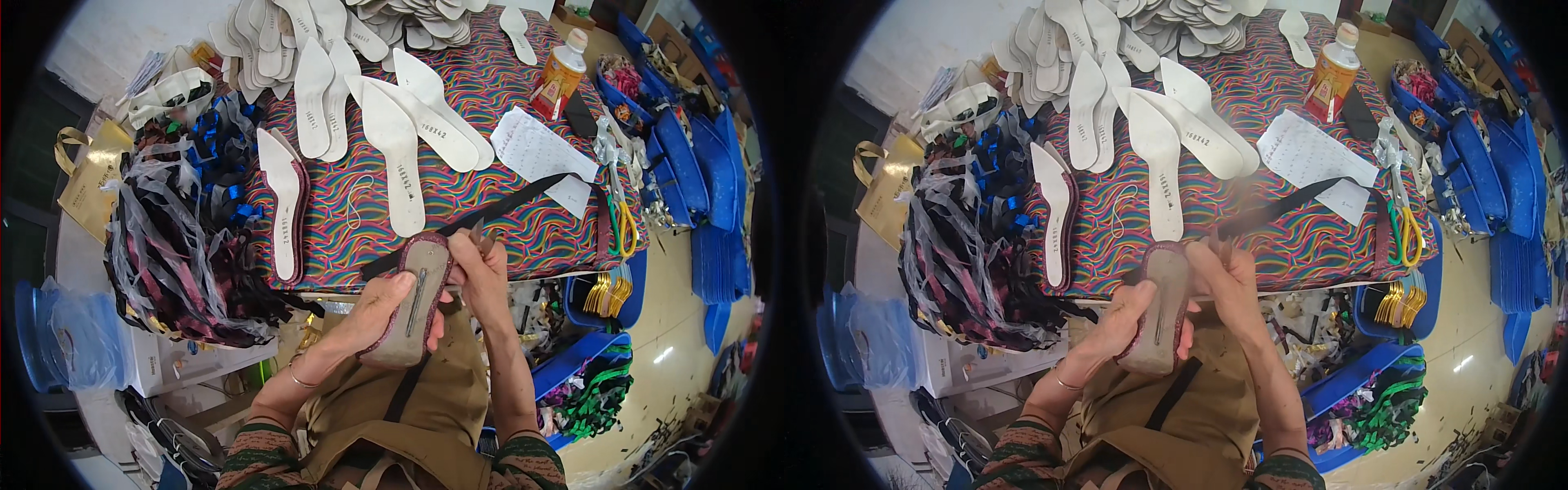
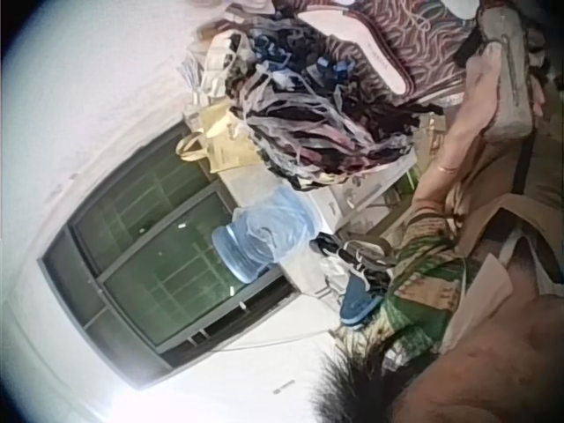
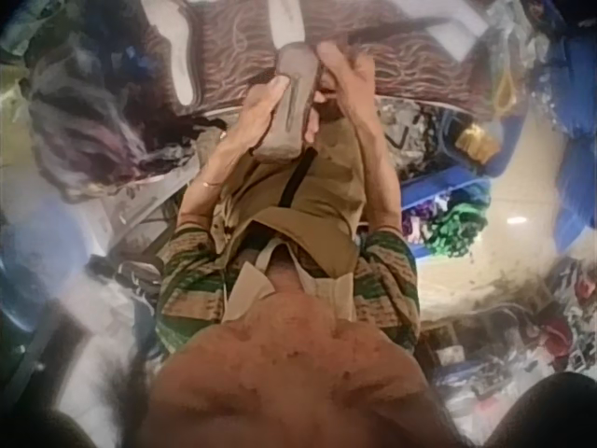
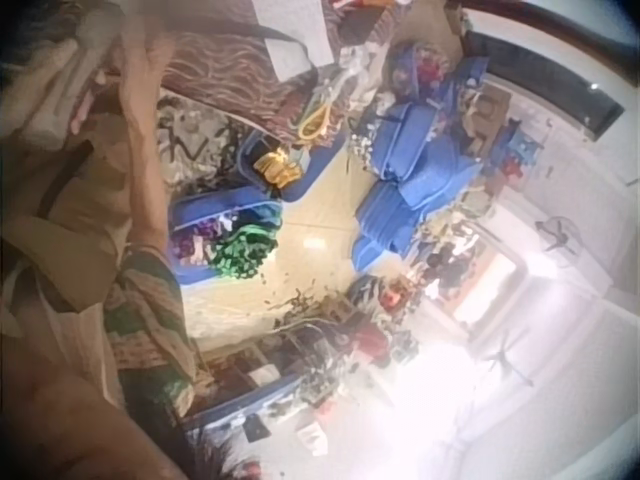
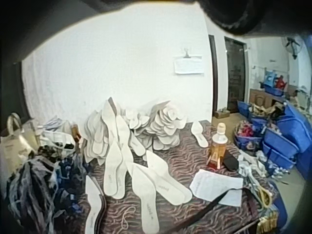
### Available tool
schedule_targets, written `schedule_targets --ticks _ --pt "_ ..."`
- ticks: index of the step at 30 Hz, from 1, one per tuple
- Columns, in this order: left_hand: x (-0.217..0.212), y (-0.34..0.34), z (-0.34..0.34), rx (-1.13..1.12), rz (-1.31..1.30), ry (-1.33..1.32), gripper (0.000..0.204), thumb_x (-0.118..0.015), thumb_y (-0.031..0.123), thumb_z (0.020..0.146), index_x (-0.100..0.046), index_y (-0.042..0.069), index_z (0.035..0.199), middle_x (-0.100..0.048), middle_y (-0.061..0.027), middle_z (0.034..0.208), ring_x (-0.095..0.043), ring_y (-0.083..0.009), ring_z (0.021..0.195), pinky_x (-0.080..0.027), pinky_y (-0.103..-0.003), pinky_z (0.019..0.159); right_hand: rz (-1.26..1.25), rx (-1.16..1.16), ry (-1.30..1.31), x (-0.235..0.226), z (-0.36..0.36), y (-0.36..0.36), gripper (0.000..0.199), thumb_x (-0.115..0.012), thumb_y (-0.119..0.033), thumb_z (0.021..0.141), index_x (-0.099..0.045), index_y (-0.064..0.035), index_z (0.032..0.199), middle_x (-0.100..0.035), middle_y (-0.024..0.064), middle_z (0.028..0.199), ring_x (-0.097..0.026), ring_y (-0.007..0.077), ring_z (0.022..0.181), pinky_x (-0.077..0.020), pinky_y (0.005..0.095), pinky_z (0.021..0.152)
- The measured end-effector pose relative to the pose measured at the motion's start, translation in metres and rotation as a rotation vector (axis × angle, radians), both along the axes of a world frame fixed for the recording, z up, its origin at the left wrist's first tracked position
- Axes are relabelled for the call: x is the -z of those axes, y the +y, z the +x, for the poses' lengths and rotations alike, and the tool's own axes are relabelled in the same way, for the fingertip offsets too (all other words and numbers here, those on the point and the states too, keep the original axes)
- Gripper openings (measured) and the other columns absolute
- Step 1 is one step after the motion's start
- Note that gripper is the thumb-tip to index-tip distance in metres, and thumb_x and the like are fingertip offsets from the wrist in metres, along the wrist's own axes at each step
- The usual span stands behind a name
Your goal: The person sits at a workbench and assembles white shoe insoles with dark straps. They pick up an insole, align a strap along its edge, and press it down to secure it. The person repeats this process for multiple insoles, handling them one at a time.
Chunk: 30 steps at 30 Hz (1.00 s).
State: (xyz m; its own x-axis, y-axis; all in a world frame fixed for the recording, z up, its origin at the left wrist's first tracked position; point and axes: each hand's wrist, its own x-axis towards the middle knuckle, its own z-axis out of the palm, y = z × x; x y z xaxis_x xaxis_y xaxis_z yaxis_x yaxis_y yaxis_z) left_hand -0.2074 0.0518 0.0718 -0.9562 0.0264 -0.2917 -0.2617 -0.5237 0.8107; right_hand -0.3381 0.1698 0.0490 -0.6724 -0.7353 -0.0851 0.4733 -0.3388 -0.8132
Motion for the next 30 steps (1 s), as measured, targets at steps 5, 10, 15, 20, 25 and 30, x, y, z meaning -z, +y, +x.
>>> schedule_targets --ticks 5,10,15,20,25,30 --pt "0.003 0.006 0.005 -0.070 -0.002 -0.023 0.061 -0.027 0.045 0.104 -0.055 -0.008 0.112 -0.066 -0.0183 0.080 -0.067 -0.0230 0.067 -0.055 -0.033 0.063 0.167 0.016 0.555 0.000 -0.003 0.000 0.015 -0.058 -0.009 0.095 -0.060 -0.0011 0.083 -0.054 -0.0046 0.071 -0.044 0.0021 0.062 -0.0332 0.0209 0.051" --pt "-0.003 0.003 0.005 -0.146 -0.056 -0.063 0.059 -0.026 0.044 0.104 -0.057 -0.006 0.110 -0.066 -0.0162 0.076 -0.067 -0.0219 0.062 -0.055 -0.031 0.060 0.118 0.015 0.308 0.006 0.018 -0.002 0.009 -0.058 -0.007 0.094 -0.060 0.0007 0.098 -0.059 -0.0004 0.083 -0.050 0.0041 0.067 -0.0404 0.0220 0.055" --pt "0.003 0.005 0.007 -0.183 -0.128 -0.041 0.059 -0.026 0.044 0.104 -0.058 -0.006 0.108 -0.066 -0.0143 0.075 -0.066 -0.0199 0.061 -0.054 -0.030 0.058 0.077 -0.045 0.211 0.005 0.029 0.008 0.006 -0.056 -0.004 0.093 -0.059 0.0013 0.093 -0.062 0.0044 0.088 -0.053 0.0052 0.064 -0.0452 0.0229 0.058" --pt "0.001 0.009 0.007 -0.105 -0.211 -0.006 0.057 -0.029 0.044 0.104 -0.058 -0.004 0.108 -0.065 -0.0125 0.075 -0.065 -0.0170 0.062 -0.051 -0.028 0.057 0.120 0.067 0.209 -0.012 0.012 -0.001 0.011 -0.059 -0.009 0.092 -0.064 0.0000 0.090 -0.049 -0.0073 0.064 -0.040 0.0002 0.057 -0.0295 0.0189 0.052" --pt "-0.005 -0.001 0.015 0.056 -0.301 -0.044 0.051 -0.033 0.040 0.104 -0.058 -0.004 0.112 -0.066 -0.0096 0.080 -0.064 -0.0147 0.072 -0.051 -0.027 0.068 0.135 -0.036 0.329 -0.004 0.002 0.007 0.016 -0.059 -0.013 0.094 -0.063 -0.0016 0.084 -0.052 -0.0041 0.065 -0.040 0.0012 0.054 -0.0285 0.0201 0.048" --pt "-0.012 -0.025 0.017 -0.043 -0.470 0.137 0.032 -0.047 0.016 0.099 -0.055 -0.001 0.125 -0.066 -0.0110 0.107 -0.061 -0.0170 0.098 -0.047 -0.029 0.090 -0.034 0.191 -0.149 0.012 0.009 0.009 0.015 -0.061 -0.016 0.094 -0.064 -0.0040 0.086 -0.055 -0.0010 0.063 -0.040 0.0031 0.046 -0.0267 0.0209 0.042"
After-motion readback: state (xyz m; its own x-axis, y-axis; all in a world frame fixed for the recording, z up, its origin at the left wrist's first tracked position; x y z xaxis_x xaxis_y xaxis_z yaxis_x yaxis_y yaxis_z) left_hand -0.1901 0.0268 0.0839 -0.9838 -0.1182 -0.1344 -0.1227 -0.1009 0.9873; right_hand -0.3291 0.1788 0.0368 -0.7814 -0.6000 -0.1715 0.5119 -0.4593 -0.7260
